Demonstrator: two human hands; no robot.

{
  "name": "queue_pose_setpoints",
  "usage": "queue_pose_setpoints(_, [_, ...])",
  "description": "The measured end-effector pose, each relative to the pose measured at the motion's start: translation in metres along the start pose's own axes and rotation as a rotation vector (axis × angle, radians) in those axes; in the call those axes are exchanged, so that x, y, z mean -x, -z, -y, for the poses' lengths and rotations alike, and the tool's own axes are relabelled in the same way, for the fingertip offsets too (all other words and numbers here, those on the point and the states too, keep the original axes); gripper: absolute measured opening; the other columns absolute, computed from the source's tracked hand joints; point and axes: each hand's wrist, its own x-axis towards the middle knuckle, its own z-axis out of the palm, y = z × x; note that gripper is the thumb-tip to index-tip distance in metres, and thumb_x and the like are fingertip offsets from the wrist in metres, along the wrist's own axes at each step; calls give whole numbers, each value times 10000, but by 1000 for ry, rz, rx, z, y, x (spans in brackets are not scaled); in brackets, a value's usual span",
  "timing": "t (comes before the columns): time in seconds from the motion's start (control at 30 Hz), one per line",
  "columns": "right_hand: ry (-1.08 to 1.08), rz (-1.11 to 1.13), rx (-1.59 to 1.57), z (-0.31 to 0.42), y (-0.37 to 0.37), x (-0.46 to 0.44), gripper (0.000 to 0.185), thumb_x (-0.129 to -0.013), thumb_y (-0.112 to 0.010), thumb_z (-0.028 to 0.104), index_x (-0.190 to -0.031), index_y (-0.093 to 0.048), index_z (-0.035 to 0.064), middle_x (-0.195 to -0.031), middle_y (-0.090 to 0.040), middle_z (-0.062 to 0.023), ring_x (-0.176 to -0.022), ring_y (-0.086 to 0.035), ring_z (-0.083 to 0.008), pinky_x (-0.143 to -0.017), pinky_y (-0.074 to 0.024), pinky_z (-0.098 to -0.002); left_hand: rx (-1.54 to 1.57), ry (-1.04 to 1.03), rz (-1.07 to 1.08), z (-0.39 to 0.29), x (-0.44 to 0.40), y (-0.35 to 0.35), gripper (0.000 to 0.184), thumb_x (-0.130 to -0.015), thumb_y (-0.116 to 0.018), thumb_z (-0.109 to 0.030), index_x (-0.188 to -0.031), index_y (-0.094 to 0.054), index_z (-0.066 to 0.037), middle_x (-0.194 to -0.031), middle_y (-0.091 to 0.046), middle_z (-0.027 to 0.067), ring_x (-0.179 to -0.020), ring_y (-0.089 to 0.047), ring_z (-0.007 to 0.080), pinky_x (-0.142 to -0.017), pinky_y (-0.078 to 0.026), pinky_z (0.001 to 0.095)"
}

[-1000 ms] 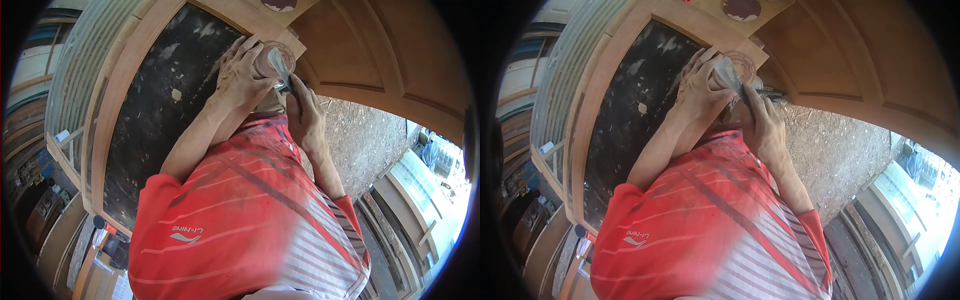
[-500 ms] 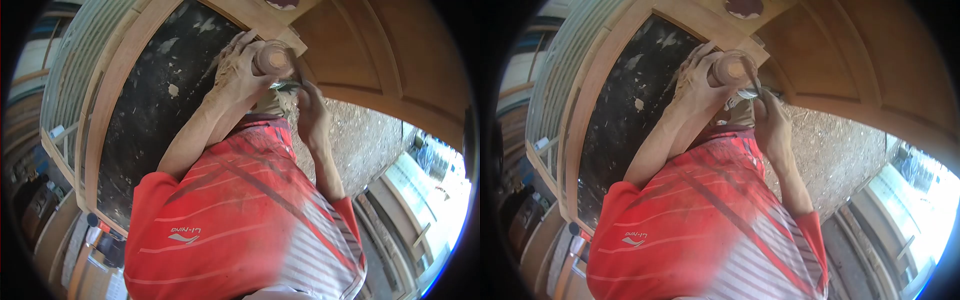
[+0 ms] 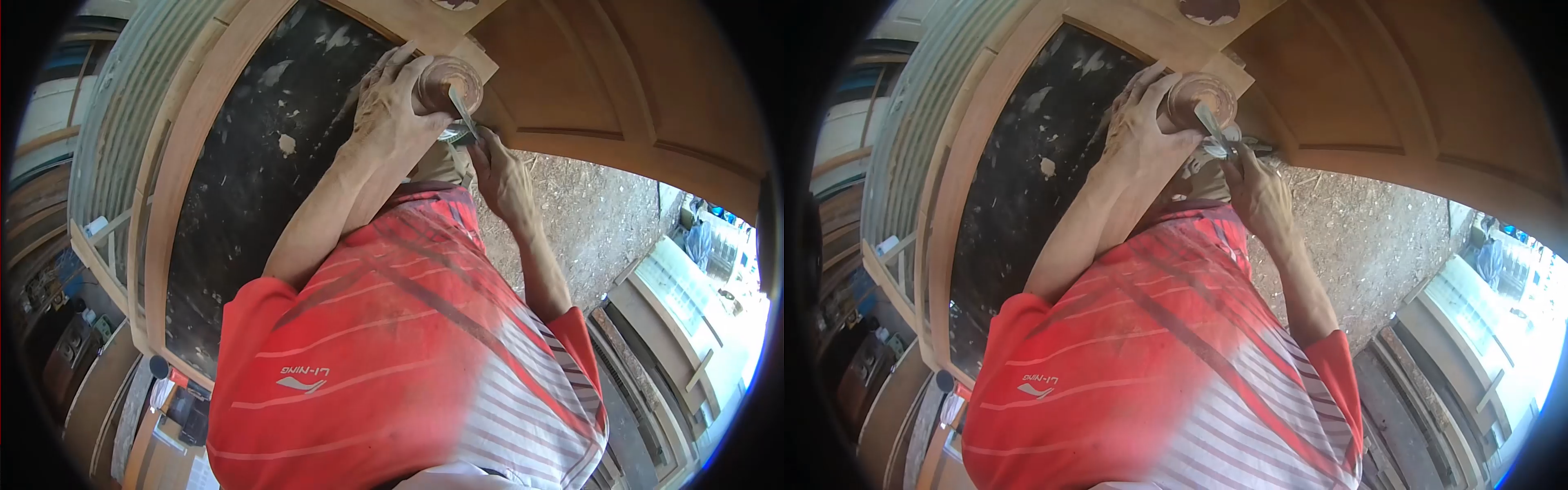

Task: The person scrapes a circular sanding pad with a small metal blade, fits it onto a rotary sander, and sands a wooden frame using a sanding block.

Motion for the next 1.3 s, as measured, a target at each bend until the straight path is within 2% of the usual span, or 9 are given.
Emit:
queue_pose_setpoints(0.23, [163,-155,-8,1,-19,11,514,-1030,-621,91,-1541,-594,139,-1038,-675,-198,-897,-711,-423,-767,-581,-528,53,-195,84,17,-2,-5,854,-776,-942,-362,-1506,-581,-105,-1514,-564,175,-1418,-541,406,-1192,-426,574])
queue_pose_setpoints(0.43, [230,-127,25,3,-30,17,561,-1060,-636,125,-1608,-549,199,-994,-648,-176,-838,-693,-405,-720,-571,-525,-53,-24,94,9,19,7,860,-826,-909,-428,-1529,-549,-87,-1379,-576,169,-1334,-568,418,-1128,-439,598])
queue_pose_setpoints(0.53, [218,-109,22,1,-33,25,566,-1061,-648,128,-1611,-550,219,-970,-648,-169,-808,-695,-391,-678,-570,-523,-219,59,190,-1,22,20,867,-853,-880,-449,-1558,-525,-89,-1469,-544,202,-1420,-504,415,-1166,-402,596])
queue_pose_setpoints(0.63, [228,-132,33,-2,-36,24,564,-1064,-652,127,-1610,-554,228,-953,-651,-160,-772,-695,-379,-631,-566,-518,-150,-118,33,13,24,9,838,-885,-846,-445,-1579,-518,-108,-1602,-472,221,-1508,-424,426,-1222,-354,590])
queue_pose_setpoints(0.73, [239,-172,81,1,-37,24,566,-1062,-654,125,-1609,-554,228,-946,-651,-153,-751,-695,-374,-603,-567,-511,-108,-143,181,18,25,7,778,-912,-820,-404,-1572,-532,-110,-1697,-399,213,-1545,-393,434,-1263,-317,577])
queue_pose_setpoints(0.87, [263,-232,162,5,-40,26,579,-1055,-658,122,-1613,-551,232,-941,-645,-139,-738,-693,-372,-589,-571,-510,-168,-146,138,12,24,3,659,-927,-801,-395,-1478,-607,-90,-1650,-471,208,-1503,-454,423,-1247,-344,567])
queue_pose_setpoints(0.93, [151,-184,193,11,-39,27,551,-1072,-651,143,-1608,-561,236,-971,-665,-162,-779,-706,-386,-646,-572,-516,-162,-128,120,9,24,2,630,-929,-799,-381,-1458,-620,-89,-1639,-494,205,-1500,-461,429,-1254,-340,562])
queue_pose_setpoints(1.07, [196,-235,228,7,-47,28,583,-1058,-638,124,-1620,-542,247,-939,-631,-137,-733,-692,-366,-584,-577,-503,-154,-122,120,13,25,-1,621,-934,-797,-377,-1457,-627,-88,-1632,-514,206,-1519,-455,422,-1267,-335,558])
queue_pose_setpoints(1.3, [104,-396,160,0,-30,-11,489,-1081,-647,191,-1567,-611,229,-990,-704,-146,-770,-719,-372,-625,-571,-499,-113,-90,136,11,28,-1,690,-941,-799,-373,-1545,-577,-126,-1670,-486,157,-1560,-418,383,-1296,-306,537])
